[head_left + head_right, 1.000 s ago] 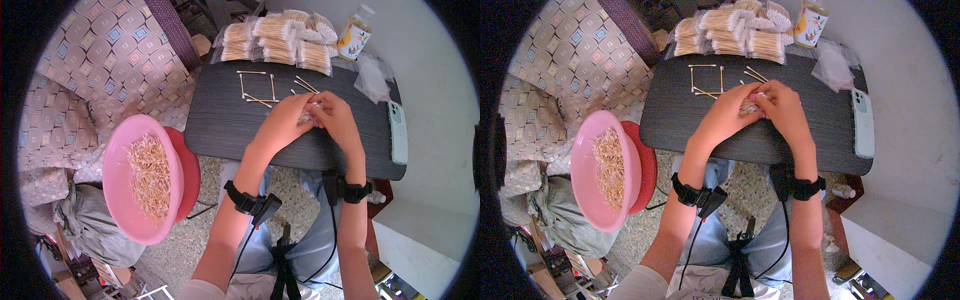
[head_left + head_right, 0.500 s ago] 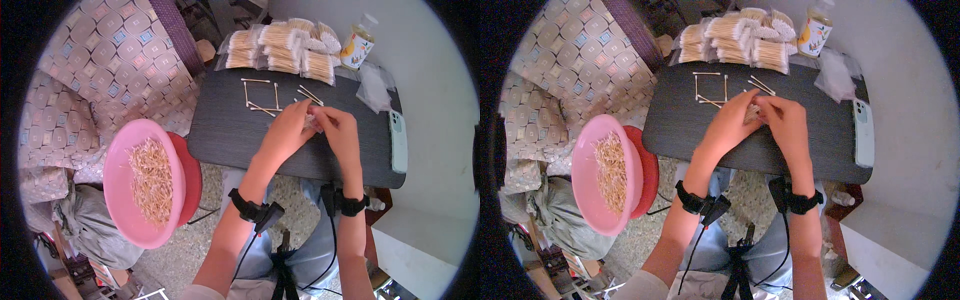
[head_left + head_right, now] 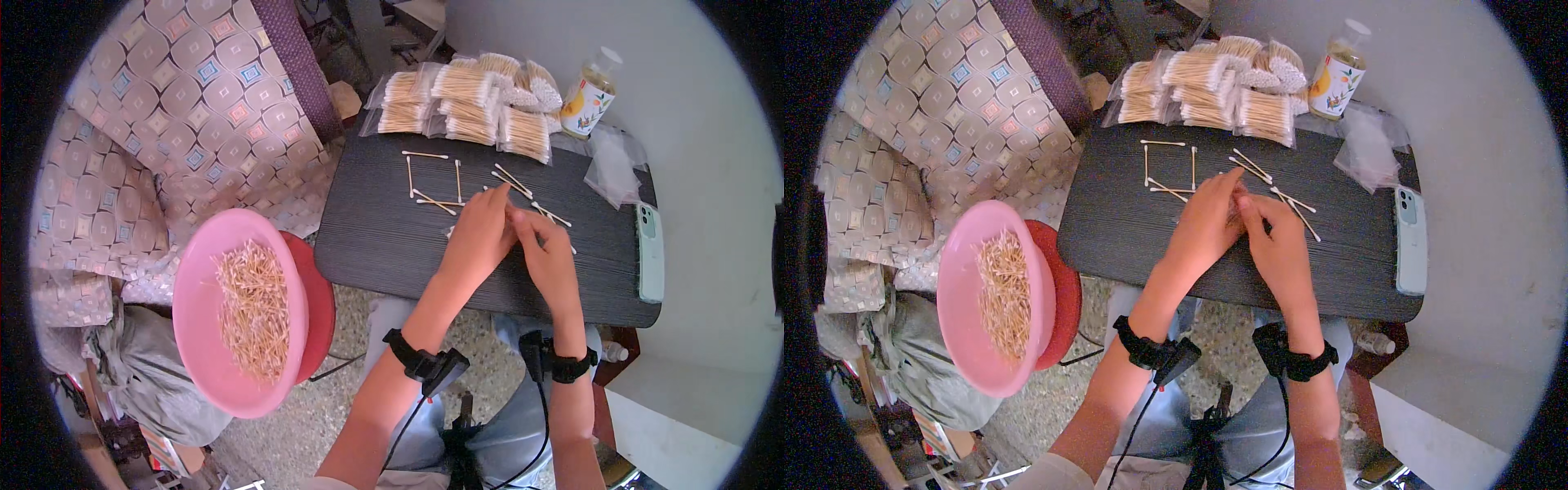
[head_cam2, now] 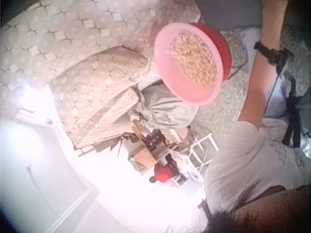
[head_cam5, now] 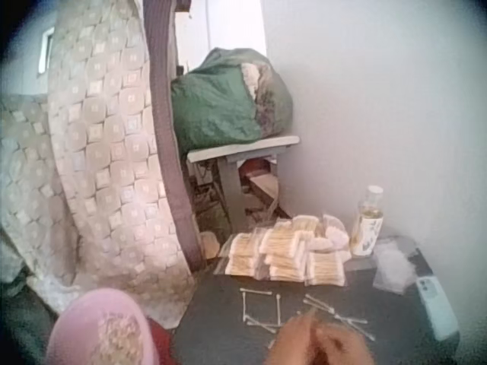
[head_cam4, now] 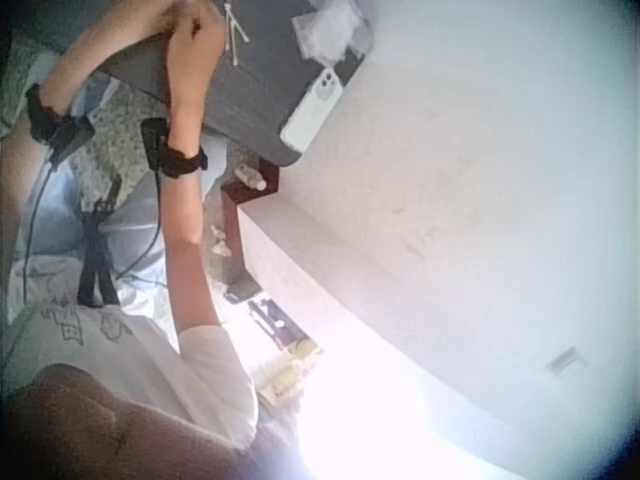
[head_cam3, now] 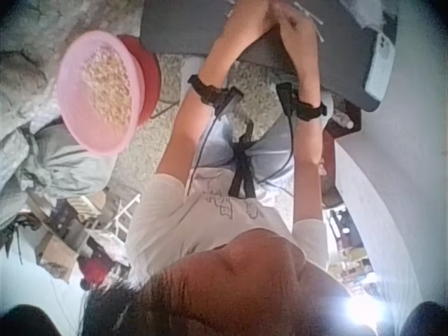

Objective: Counting and packing cotton swabs into small plastic zip bags at a desk.

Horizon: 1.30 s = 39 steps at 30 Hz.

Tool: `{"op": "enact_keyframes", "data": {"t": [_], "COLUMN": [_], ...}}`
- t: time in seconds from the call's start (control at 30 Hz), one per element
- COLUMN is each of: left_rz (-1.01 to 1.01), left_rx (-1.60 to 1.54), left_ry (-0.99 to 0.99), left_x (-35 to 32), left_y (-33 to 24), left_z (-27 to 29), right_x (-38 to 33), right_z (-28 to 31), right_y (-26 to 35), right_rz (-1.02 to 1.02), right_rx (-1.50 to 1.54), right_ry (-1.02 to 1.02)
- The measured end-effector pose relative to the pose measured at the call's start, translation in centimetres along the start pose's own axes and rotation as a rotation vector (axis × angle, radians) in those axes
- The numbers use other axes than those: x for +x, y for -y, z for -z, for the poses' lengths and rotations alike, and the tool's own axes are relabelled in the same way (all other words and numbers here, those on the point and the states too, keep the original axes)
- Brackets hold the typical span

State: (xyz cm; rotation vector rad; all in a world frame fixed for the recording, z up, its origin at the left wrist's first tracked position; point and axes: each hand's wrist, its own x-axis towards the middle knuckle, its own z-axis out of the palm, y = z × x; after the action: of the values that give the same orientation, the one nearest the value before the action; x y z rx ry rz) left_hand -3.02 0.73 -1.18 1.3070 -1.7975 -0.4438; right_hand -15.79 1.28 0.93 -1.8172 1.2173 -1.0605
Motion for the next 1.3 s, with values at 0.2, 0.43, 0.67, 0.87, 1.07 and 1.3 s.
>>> {"op": "enact_keyframes", "data": {"t": [0.2, 0.43, 0.67, 0.87, 1.07, 1.3], "left_rz": [-0.037, -0.012, 0.053, -0.017, -0.118, -0.075], "left_rx": [0.12, 0.115, 0.095, 0.143, 0.113, -0.012], "left_ry": [-0.057, -0.034, -0.002, -0.01, -0.169, -0.316], "left_x": [0.0, 0.2, 0.3, 0.0, 0.6, 0.8], "left_y": [0.2, -0.2, -1.3, -1.4, -2.1, -1.1], "left_z": [-0.7, -0.3, 0.3, 0.8, 0.9, -0.1], "right_x": [0.1, 0.7, 0.3, 0.5, 1.2, 1.6], "right_z": [-1.1, -1.0, 3.4, 3.7, 2.6, 2.0], "right_y": [-0.5, -0.9, -3.7, -3.2, -3.8, -4.1], "right_rz": [0.061, 0.042, 0.009, 0.018, 0.061, 0.164], "right_rx": [-0.051, -0.12, -0.859, -0.617, -0.674, -0.702], "right_ry": [-0.049, -0.106, -0.366, -0.218, -0.2, -0.345]}}
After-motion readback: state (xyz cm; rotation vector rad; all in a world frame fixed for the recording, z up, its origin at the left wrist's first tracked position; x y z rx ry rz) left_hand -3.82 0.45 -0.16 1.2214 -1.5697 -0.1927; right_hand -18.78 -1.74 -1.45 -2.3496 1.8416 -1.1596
